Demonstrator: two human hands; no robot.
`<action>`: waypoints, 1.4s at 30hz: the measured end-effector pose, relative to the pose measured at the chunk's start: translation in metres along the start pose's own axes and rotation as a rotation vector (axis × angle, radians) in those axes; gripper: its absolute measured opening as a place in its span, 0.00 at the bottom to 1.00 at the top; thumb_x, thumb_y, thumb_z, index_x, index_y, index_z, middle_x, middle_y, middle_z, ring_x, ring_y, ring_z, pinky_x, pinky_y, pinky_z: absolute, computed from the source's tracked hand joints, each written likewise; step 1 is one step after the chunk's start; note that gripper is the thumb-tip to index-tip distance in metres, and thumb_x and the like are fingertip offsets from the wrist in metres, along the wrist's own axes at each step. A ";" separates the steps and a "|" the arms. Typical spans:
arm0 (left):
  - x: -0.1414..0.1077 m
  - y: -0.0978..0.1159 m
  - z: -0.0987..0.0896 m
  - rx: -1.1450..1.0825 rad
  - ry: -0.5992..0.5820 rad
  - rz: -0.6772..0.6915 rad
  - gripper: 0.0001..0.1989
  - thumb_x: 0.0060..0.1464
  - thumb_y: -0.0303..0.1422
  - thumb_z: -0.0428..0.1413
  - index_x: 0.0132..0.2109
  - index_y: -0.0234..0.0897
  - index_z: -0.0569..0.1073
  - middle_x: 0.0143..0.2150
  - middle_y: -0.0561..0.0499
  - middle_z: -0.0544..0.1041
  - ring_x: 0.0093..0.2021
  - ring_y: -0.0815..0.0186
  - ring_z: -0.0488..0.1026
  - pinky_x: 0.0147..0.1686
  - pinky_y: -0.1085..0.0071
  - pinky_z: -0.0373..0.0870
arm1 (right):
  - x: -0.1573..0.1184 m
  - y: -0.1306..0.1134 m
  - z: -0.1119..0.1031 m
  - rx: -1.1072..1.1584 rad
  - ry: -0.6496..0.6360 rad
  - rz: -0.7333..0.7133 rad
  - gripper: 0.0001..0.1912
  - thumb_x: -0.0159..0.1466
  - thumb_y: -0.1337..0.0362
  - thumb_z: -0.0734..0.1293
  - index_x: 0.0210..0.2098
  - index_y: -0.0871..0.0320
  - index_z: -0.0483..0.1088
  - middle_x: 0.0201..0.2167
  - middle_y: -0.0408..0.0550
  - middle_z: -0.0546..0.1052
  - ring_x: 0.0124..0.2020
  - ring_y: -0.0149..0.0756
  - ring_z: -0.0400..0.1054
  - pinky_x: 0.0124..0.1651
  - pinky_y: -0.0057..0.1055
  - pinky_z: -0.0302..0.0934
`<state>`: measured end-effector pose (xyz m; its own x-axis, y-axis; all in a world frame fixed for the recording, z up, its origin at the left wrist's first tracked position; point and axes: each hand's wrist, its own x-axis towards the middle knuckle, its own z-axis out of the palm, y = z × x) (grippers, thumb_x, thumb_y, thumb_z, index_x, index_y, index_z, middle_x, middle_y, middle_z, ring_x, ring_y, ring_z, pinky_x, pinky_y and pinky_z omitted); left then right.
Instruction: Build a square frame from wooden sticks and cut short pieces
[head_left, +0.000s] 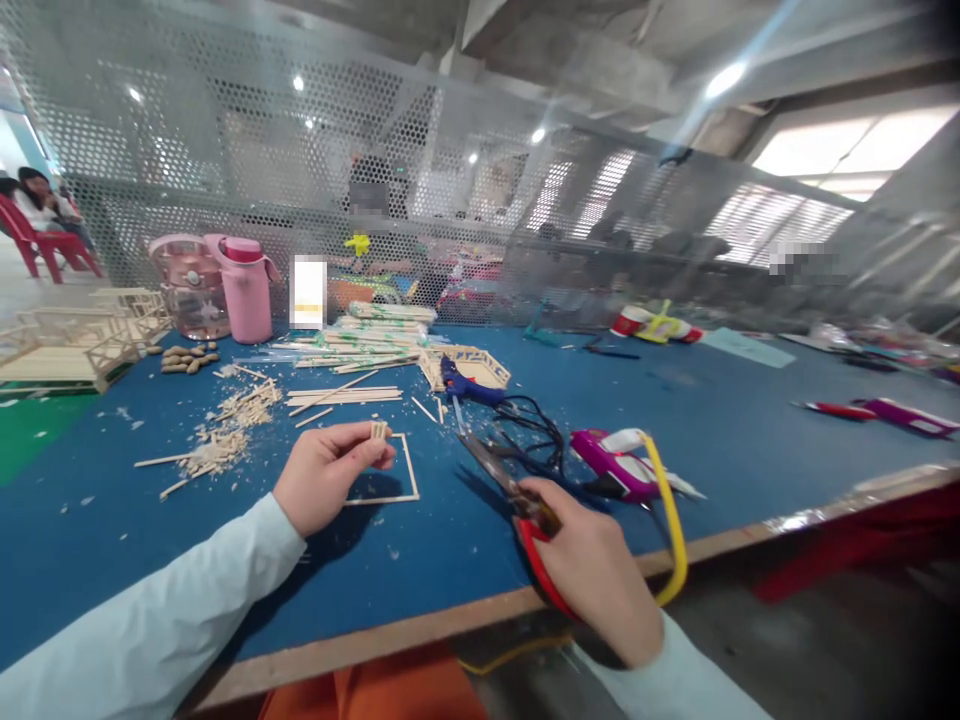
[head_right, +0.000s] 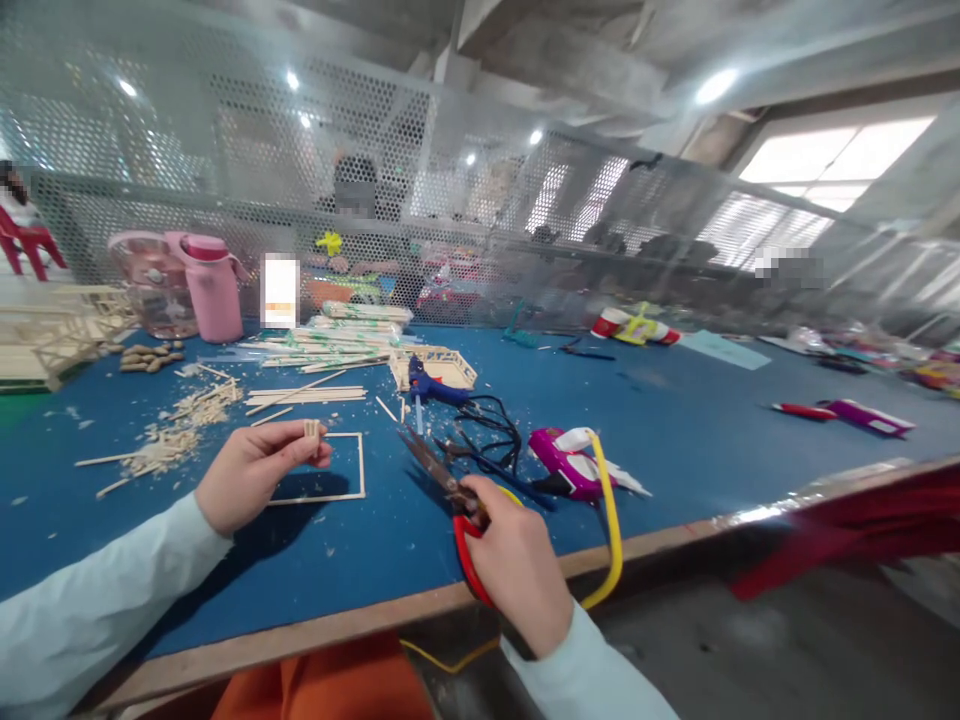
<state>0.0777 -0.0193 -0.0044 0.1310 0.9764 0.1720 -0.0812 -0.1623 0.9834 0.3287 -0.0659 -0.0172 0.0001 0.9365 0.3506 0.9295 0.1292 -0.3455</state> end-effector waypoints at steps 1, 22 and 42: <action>0.001 0.000 0.000 -0.039 0.008 -0.024 0.14 0.40 0.39 0.61 0.32 0.32 0.77 0.26 0.50 0.78 0.28 0.66 0.75 0.35 0.68 0.72 | 0.005 -0.004 0.003 0.017 -0.011 -0.018 0.16 0.54 0.68 0.58 0.40 0.60 0.69 0.26 0.48 0.77 0.26 0.38 0.72 0.30 0.29 0.64; -0.006 0.004 -0.003 0.181 -0.116 0.219 0.08 0.47 0.31 0.56 0.33 0.34 0.78 0.26 0.50 0.79 0.26 0.66 0.75 0.28 0.73 0.72 | 0.066 -0.082 -0.034 -0.018 -0.295 -0.666 0.28 0.48 0.47 0.70 0.41 0.61 0.66 0.35 0.50 0.71 0.36 0.39 0.65 0.38 0.33 0.60; -0.011 0.013 -0.006 0.257 -0.309 0.217 0.16 0.51 0.41 0.53 0.26 0.34 0.77 0.22 0.48 0.75 0.25 0.66 0.70 0.27 0.73 0.68 | 0.071 -0.081 -0.049 -0.126 -0.321 -0.871 0.34 0.49 0.41 0.66 0.42 0.63 0.67 0.34 0.53 0.67 0.36 0.41 0.60 0.40 0.37 0.55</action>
<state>0.0694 -0.0311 0.0061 0.4298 0.8338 0.3465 0.1038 -0.4268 0.8984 0.2716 -0.0262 0.0783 -0.7994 0.5738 0.1781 0.5871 0.8090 0.0290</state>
